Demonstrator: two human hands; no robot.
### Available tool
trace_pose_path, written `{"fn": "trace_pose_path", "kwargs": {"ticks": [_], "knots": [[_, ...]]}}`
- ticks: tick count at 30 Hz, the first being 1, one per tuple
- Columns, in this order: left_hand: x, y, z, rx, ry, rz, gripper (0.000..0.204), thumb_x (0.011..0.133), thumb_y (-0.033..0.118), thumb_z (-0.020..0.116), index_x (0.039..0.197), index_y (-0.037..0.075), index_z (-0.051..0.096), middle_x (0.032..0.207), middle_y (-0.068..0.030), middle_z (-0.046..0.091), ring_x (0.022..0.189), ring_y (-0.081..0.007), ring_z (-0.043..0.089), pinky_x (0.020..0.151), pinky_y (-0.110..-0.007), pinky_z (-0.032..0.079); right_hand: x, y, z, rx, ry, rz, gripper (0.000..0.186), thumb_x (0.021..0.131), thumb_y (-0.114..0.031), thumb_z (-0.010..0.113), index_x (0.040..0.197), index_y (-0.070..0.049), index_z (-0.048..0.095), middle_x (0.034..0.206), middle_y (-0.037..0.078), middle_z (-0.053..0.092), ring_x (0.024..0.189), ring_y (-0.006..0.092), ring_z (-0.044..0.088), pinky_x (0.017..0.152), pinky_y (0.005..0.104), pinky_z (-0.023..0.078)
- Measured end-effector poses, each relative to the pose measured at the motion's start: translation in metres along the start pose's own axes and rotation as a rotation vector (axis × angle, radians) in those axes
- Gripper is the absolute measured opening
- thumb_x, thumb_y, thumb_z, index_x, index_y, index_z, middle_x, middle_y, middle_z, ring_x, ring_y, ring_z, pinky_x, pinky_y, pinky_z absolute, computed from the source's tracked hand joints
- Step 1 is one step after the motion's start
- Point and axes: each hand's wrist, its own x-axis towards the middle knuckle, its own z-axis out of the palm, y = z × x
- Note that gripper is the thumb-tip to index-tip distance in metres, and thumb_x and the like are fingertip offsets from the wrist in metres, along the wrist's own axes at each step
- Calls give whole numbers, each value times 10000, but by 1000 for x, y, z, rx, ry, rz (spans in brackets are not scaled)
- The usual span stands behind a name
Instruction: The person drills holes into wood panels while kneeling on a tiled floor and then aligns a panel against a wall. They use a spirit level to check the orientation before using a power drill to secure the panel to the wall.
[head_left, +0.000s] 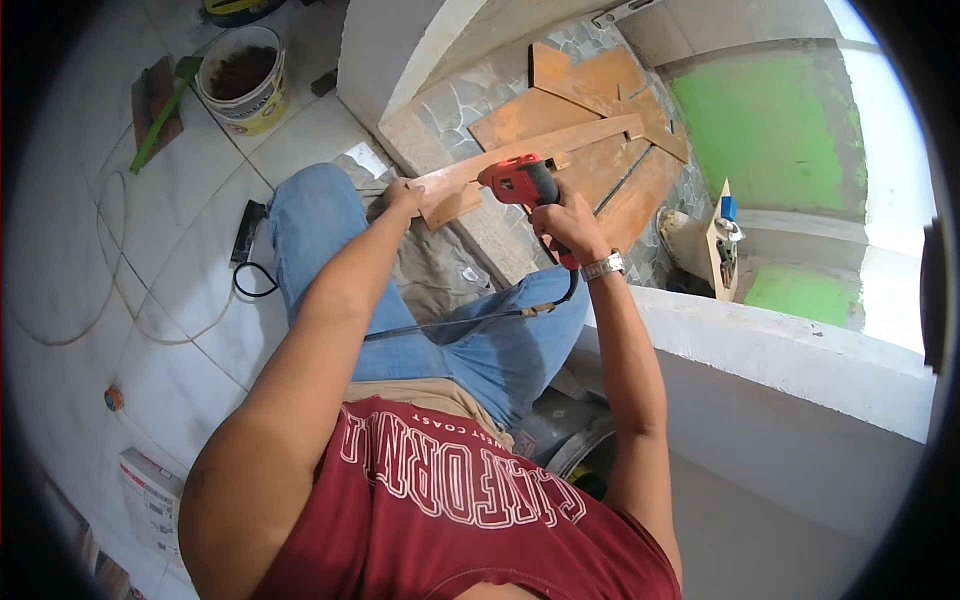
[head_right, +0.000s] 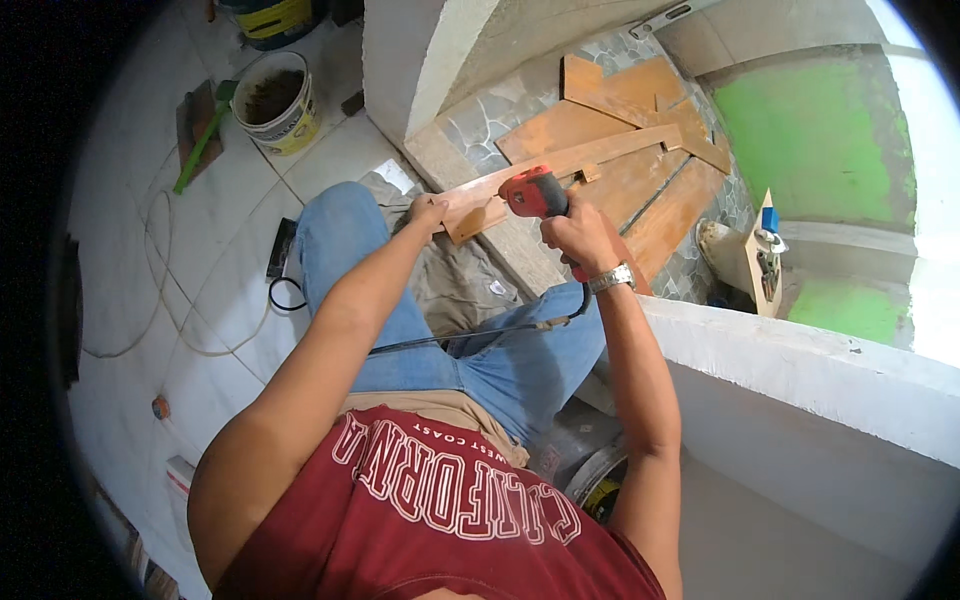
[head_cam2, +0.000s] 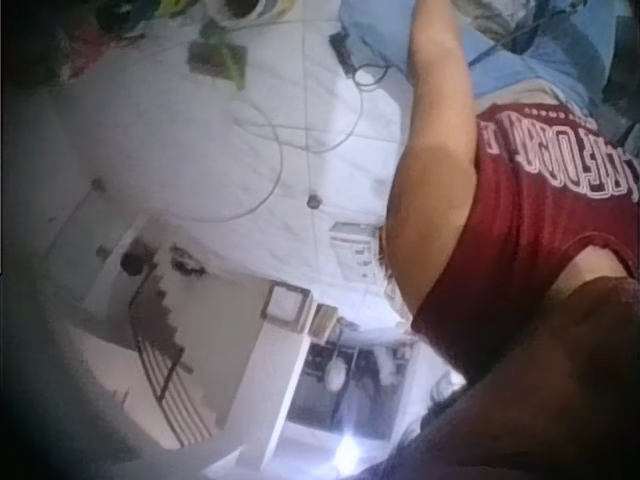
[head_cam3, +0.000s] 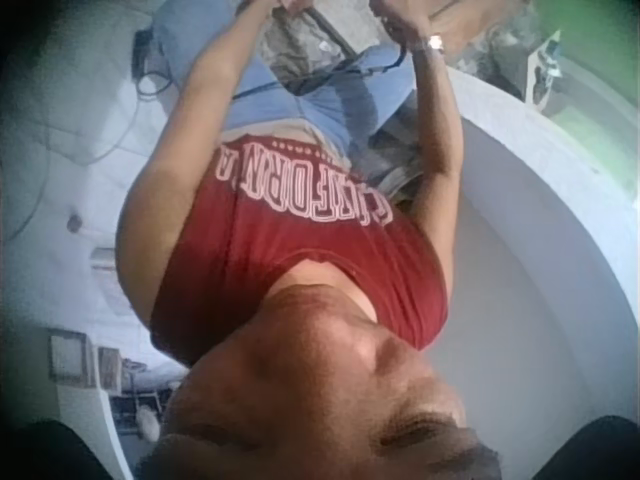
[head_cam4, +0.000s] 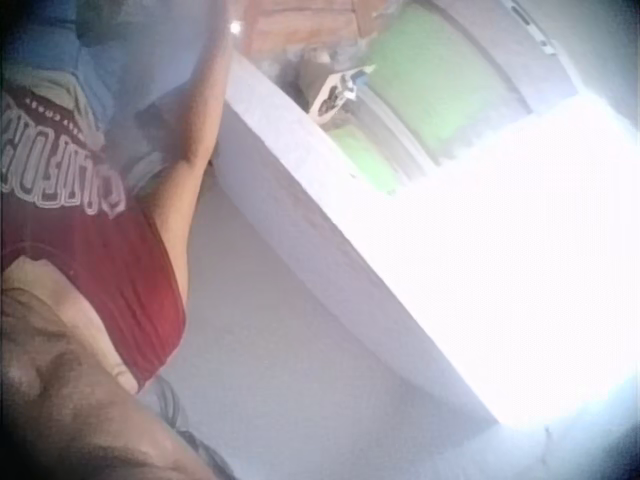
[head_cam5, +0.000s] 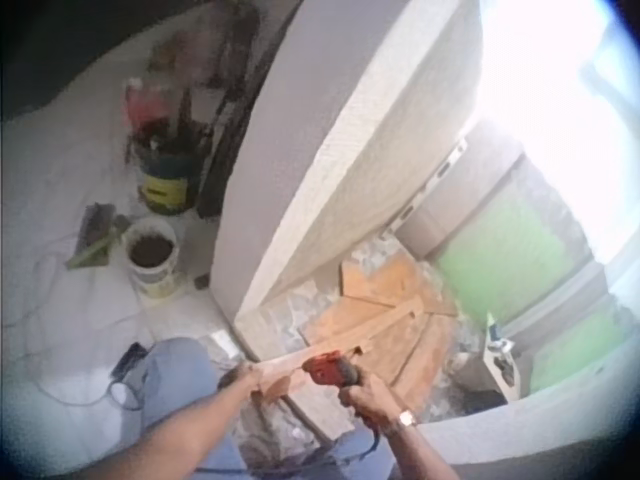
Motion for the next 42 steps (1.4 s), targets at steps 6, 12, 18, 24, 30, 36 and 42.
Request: {"fn": "trace_pose_path", "kwargs": {"ticks": [6,12,18,24,30,36,42], "knots": [[-2,0,8,192,73,135,249,851,110,700,1095,71,680,1045,-111,713,935,-220,692,812,-361,556,4,11,0,24,-60,6,366,699,-88,623,1055,-13,584,746,55,631,527,113,526,447,265,414],[-1,2,-4,-13,-78,13,281,836,8,561,1094,21,671,1038,-108,715,944,-222,690,827,-357,550,-17,-4,5,43,-113,15,344,720,-95,602,1049,2,587,785,75,663,560,119,559,479,258,432],[28,-12,-61,135,62,69,306,852,52,518,1106,25,688,999,-116,717,898,-250,695,770,-375,555,-24,-45,23,34,-164,-108,342,712,-107,614,1037,-2,605,748,70,672,546,131,574,480,287,441],[-39,29,-42,60,-3,-192,306,860,99,531,1098,37,714,1049,-127,711,922,-251,689,758,-402,551,-37,-37,17,-64,-167,-38,395,681,-118,638,1057,1,611,712,55,635,556,138,570,499,302,446],[-41,31,-46,73,-13,-211,326,879,321,657,1147,136,682,1149,-132,665,1070,-300,616,892,-507,493,-40,-47,23,-50,-181,-33,514,686,-113,617,1183,14,596,712,59,600,582,158,565,529,323,449],[-25,12,-40,87,-38,-164,323,905,270,611,1171,100,680,1173,-140,668,1051,-305,631,871,-526,499,-29,-33,28,-62,-188,-28,551,701,-110,621,1238,10,584,737,91,624,586,174,582,545,330,472],[-8,7,-47,126,25,-190,335,890,232,624,1181,75,678,1166,-141,675,1020,-286,651,821,-533,515,-18,-37,38,-130,-269,-145,492,742,-164,666,1200,-4,581,681,36,618,519,126,581,449,280,466]]}}
